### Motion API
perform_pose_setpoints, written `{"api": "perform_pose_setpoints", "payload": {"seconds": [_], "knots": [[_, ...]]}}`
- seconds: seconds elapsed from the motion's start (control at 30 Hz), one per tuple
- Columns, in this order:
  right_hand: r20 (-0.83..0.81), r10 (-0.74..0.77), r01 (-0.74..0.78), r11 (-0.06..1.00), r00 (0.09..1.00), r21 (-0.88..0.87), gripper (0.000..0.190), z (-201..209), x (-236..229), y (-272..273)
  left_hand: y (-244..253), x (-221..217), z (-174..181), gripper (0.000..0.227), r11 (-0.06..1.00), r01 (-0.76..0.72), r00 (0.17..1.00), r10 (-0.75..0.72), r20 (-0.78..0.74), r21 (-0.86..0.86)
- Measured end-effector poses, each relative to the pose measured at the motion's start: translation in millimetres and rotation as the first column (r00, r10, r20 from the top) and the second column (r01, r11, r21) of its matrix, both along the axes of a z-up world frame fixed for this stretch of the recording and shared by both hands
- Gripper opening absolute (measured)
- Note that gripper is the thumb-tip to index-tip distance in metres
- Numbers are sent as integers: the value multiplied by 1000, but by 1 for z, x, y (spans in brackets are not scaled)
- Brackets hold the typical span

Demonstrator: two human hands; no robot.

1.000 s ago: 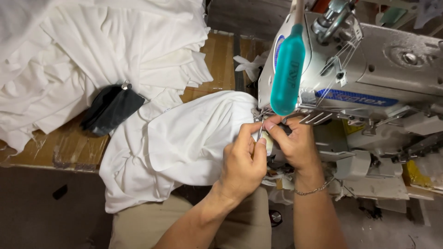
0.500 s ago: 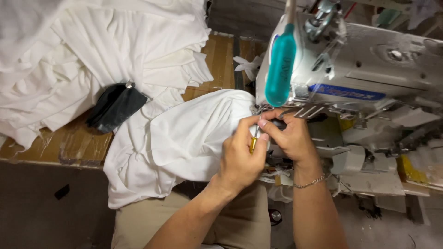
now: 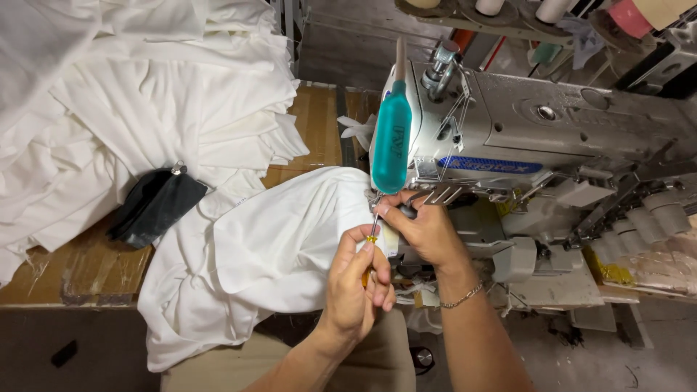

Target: Adjusting and clearing a sewing machine using a screwdriver and thread snips while working with white fabric.

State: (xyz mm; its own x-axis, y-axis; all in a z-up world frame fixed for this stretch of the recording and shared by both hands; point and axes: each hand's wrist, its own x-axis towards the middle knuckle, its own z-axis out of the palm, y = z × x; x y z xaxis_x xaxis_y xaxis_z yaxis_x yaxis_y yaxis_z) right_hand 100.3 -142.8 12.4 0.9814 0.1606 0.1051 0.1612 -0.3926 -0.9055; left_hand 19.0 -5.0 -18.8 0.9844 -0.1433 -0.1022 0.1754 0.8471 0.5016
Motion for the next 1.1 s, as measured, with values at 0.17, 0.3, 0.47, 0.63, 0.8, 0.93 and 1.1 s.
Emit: {"api": "perform_pose_setpoints", "payload": {"seconds": [0.17, 0.3, 0.47, 0.63, 0.8, 0.93, 1.1], "knots": [[135, 13, -5, 998, 991, -60, 18, -4, -1, 1, -2, 6, 9, 38, 995, -48, 999, 48, 8, 86], [170, -71, 77, 997, 983, -30, 14, -4, -4, 5, -11, 9, -2, 35, 990, -114, 993, 110, 49, 83], [253, -100, 109, 994, 962, -23, 13, -4, -6, 8, -15, 12, -5, 33, 981, -159, 987, 153, 55, 115], [183, -102, 113, 992, 978, -52, 14, 4, -8, 10, -14, 14, -6, 33, 931, -174, 983, 143, 117, 320], [169, -146, 160, 984, 975, -76, 15, -2, -7, 7, -14, 15, -9, 34, 917, -181, 980, 139, 139, 355], [229, -131, 156, 984, 965, -92, 15, -2, -7, 8, -11, 13, -2, 35, 824, -255, 964, 175, 200, 506], [214, -79, 98, 992, 974, -77, 14, -7, -8, 8, -14, 12, -11, 35, 525, -481, 877, 286, 387, 702]]}}
